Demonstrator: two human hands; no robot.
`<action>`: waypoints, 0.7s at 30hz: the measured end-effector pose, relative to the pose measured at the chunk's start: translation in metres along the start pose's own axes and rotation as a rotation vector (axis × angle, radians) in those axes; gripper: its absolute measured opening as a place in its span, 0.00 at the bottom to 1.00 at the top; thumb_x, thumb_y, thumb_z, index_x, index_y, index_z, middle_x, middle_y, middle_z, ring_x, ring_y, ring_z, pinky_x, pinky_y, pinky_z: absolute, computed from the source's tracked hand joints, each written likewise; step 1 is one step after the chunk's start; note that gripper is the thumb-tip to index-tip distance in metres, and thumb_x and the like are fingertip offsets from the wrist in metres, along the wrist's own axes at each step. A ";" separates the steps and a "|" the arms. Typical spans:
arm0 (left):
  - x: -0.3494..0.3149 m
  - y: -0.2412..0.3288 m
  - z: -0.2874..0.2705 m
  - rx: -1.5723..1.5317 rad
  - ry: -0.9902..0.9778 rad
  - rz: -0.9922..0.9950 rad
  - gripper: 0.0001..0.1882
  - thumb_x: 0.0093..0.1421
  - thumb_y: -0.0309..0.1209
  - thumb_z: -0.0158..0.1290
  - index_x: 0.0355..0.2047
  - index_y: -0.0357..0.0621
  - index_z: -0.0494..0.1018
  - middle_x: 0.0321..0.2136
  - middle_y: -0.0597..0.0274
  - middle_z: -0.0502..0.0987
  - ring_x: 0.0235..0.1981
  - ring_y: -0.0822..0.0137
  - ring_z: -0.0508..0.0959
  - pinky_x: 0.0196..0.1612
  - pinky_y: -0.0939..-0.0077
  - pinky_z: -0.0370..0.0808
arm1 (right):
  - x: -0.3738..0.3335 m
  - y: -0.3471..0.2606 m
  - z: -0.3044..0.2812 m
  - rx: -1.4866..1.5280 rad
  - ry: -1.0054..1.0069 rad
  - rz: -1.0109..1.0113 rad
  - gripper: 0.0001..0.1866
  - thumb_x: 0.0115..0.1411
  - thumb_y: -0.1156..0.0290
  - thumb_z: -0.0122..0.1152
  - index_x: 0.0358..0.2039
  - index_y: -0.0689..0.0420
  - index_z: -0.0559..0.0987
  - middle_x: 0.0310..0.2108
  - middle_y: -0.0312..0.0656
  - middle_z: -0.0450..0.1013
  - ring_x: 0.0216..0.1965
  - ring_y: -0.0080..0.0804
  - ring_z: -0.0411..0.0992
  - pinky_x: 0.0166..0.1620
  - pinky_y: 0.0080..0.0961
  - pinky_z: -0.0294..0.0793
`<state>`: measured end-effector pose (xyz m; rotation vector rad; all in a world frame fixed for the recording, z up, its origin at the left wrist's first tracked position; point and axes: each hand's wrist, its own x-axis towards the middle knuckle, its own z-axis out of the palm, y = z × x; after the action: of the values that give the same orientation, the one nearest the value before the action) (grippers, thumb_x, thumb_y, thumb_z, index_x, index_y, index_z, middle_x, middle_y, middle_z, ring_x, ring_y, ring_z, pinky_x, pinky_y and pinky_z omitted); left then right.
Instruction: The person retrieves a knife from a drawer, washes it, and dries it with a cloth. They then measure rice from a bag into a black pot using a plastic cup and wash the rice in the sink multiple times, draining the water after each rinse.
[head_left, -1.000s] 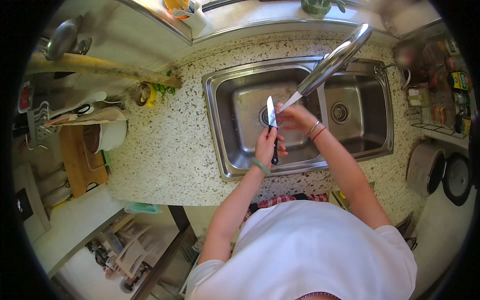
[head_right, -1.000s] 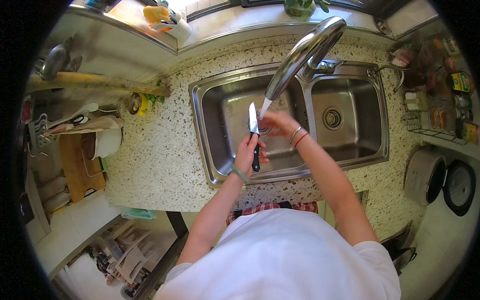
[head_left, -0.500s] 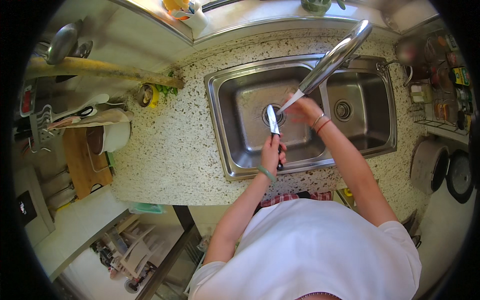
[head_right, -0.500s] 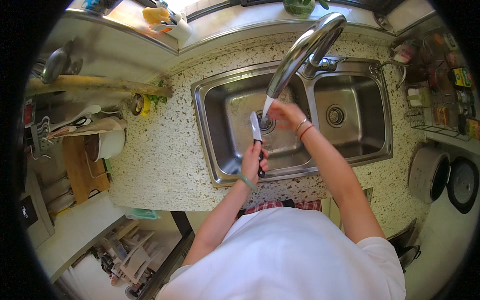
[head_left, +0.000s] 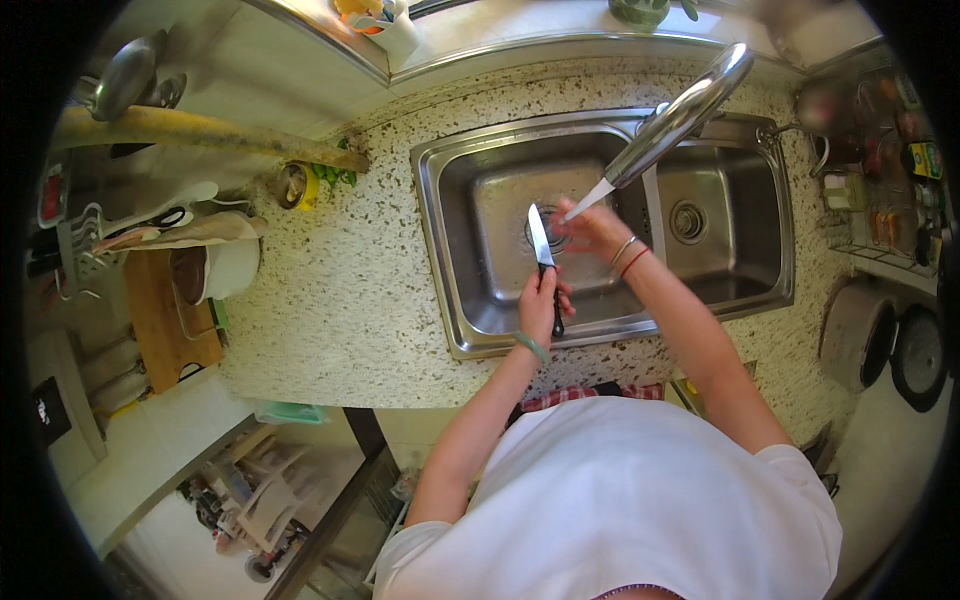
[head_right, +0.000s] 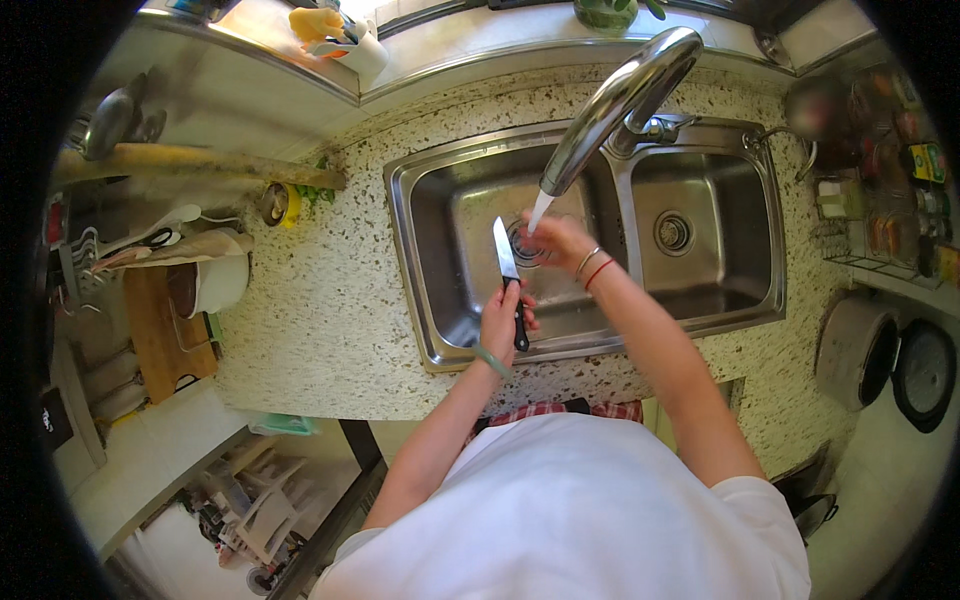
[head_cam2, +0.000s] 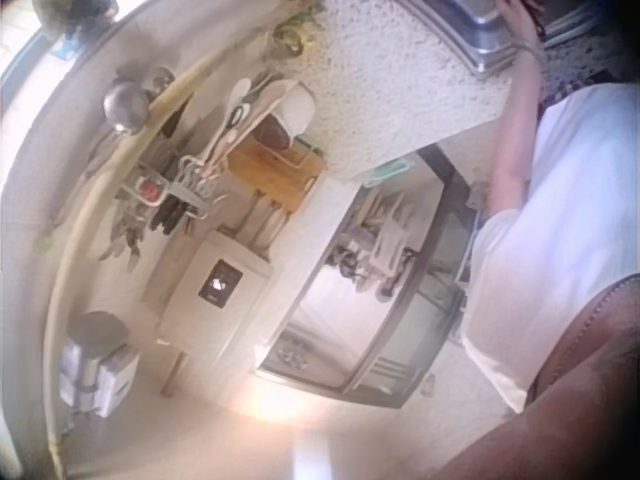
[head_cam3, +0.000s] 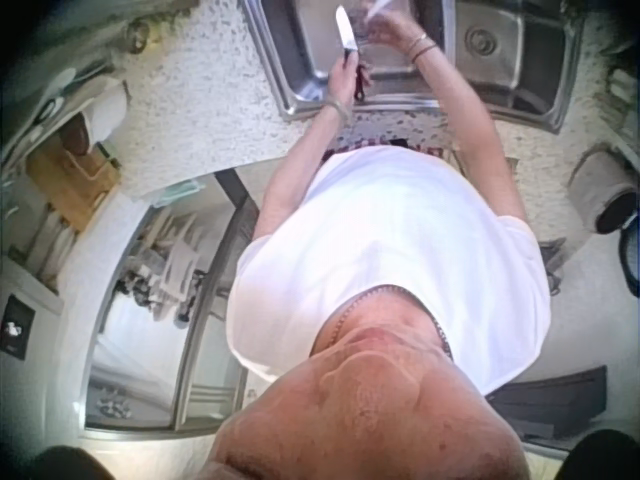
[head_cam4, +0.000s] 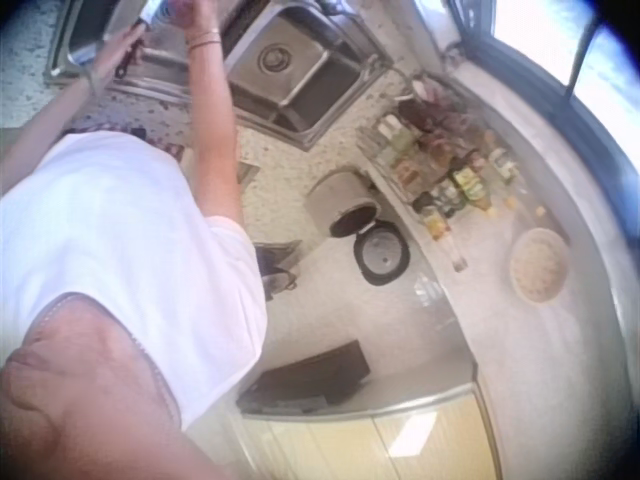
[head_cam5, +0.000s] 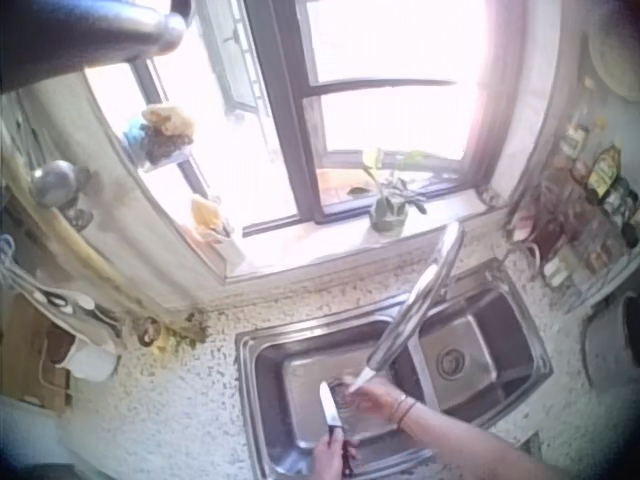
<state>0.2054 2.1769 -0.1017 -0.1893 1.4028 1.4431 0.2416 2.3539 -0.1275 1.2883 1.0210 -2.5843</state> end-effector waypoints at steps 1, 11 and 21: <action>0.004 0.004 0.003 -0.007 0.015 0.029 0.16 0.69 0.40 0.43 0.45 0.41 0.69 0.25 0.66 0.71 0.17 0.79 0.67 0.20 0.82 0.70 | -0.005 0.007 0.007 -0.014 -0.060 0.041 0.21 0.59 0.51 0.60 0.45 0.54 0.79 0.45 0.35 0.76 0.48 0.23 0.71 0.41 0.25 0.70; 0.015 0.024 0.005 -0.069 -0.063 -0.032 0.11 0.69 0.40 0.44 0.37 0.47 0.67 0.22 0.70 0.66 0.15 0.81 0.60 0.15 0.85 0.59 | 0.016 0.023 0.023 0.017 -0.043 0.016 0.13 0.56 0.68 0.64 0.38 0.64 0.80 0.34 0.42 0.79 0.29 0.28 0.75 0.28 0.25 0.74; 0.003 -0.001 -0.010 0.032 -0.048 -0.049 0.15 0.69 0.39 0.43 0.46 0.41 0.69 0.25 0.67 0.69 0.17 0.79 0.66 0.17 0.81 0.70 | 0.016 -0.009 -0.022 -0.154 0.091 0.125 0.20 0.56 0.47 0.61 0.42 0.48 0.78 0.46 0.30 0.76 0.50 0.25 0.72 0.51 0.42 0.67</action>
<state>0.1994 2.1704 -0.1080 -0.1667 1.3720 1.3755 0.2429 2.3777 -0.1437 1.3931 1.0925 -2.3262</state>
